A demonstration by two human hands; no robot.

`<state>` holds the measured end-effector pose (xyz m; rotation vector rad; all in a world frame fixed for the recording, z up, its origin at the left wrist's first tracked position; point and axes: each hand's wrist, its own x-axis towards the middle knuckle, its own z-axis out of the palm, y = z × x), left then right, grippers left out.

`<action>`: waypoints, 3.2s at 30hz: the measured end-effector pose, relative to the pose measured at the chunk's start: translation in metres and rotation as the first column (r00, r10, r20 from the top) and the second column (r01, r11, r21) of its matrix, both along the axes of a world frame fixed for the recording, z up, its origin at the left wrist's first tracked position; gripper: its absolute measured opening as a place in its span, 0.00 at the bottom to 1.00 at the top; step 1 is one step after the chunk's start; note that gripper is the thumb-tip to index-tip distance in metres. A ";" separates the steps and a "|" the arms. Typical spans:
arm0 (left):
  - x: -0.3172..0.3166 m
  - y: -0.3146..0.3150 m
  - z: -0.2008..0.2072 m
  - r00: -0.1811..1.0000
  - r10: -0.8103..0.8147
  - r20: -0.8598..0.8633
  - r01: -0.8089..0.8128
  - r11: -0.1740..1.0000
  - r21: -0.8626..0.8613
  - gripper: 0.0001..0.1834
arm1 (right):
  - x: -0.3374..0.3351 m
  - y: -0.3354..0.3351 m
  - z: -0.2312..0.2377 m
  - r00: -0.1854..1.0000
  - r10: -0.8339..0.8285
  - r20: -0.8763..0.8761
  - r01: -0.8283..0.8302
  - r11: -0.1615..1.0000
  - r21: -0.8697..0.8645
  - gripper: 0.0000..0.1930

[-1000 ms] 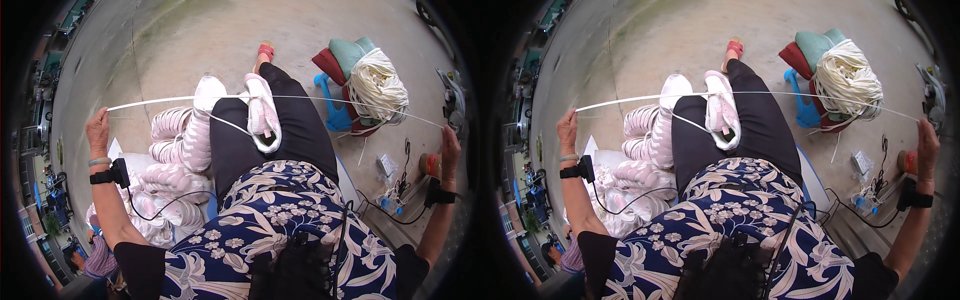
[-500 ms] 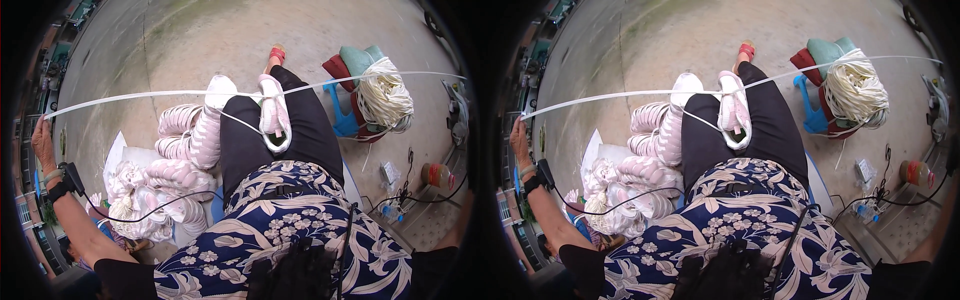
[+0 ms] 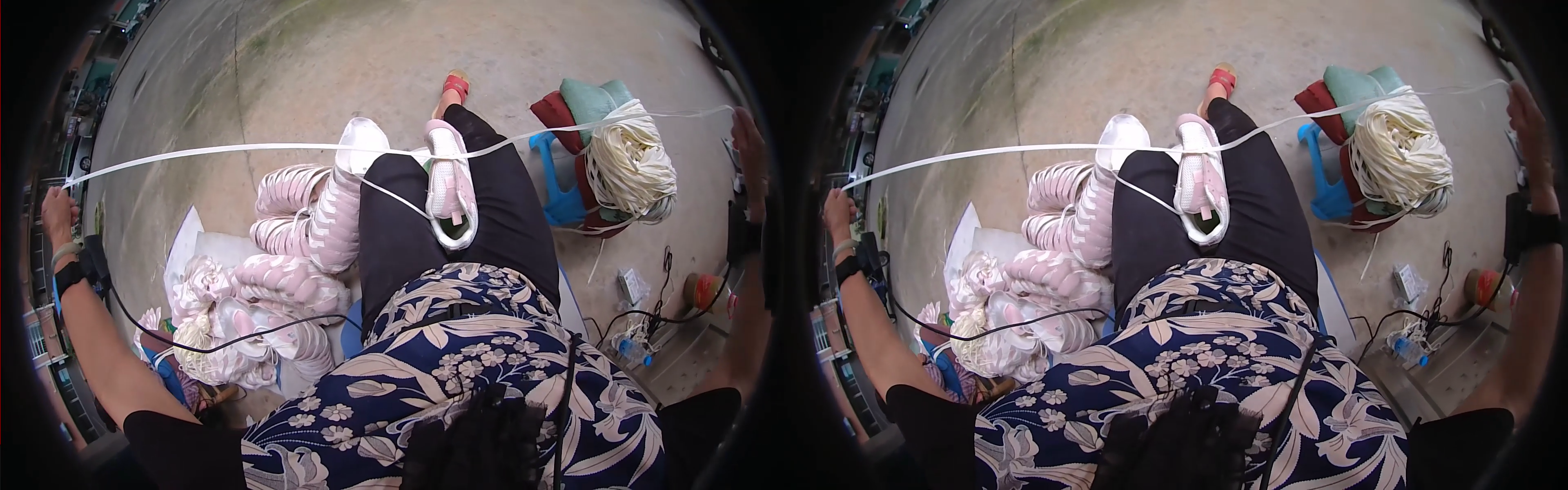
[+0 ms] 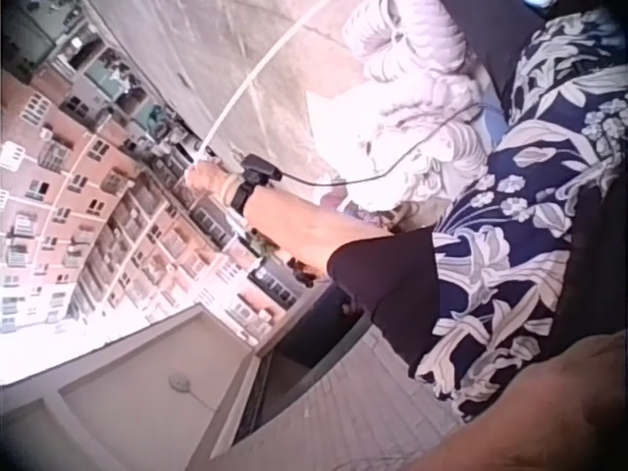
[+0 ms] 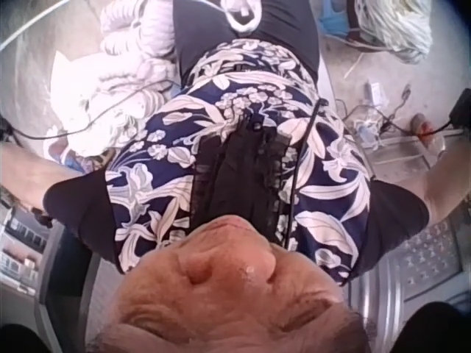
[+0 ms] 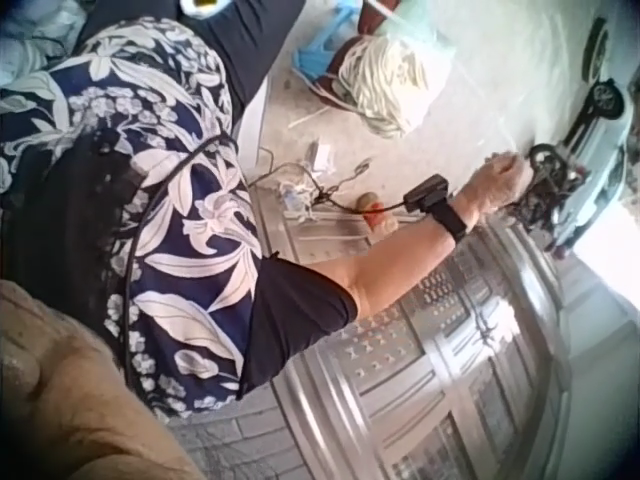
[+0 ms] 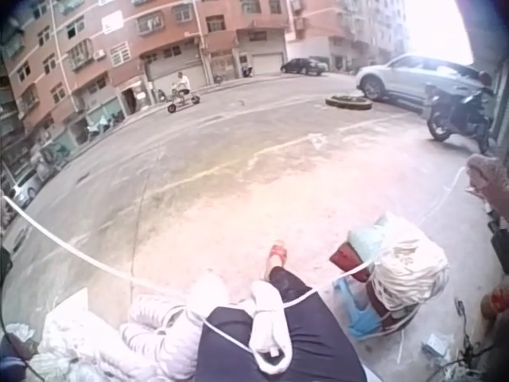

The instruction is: The recorder is threading laces through a large stack of white sneakers while sitting outdoors.

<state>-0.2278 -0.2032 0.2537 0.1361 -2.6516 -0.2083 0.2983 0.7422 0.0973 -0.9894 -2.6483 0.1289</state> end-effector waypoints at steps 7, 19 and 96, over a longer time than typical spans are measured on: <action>0.141 0.215 -0.244 0.542 -0.313 0.780 0.115 0.947 0.301 0.06 | -0.071 -0.164 -0.169 0.959 0.230 -0.167 -0.284 0.747 -0.601 0.06; 0.261 0.403 -0.375 0.161 -0.752 0.640 0.226 0.659 0.718 0.13 | -0.162 -0.370 -0.238 0.989 -0.150 -0.012 -0.046 -0.227 -0.973 0.03; 0.244 0.422 -0.419 0.438 -0.803 0.403 0.370 0.570 0.734 0.06 | -0.168 -0.384 -0.247 0.910 0.334 -0.245 -0.408 0.620 -0.670 0.20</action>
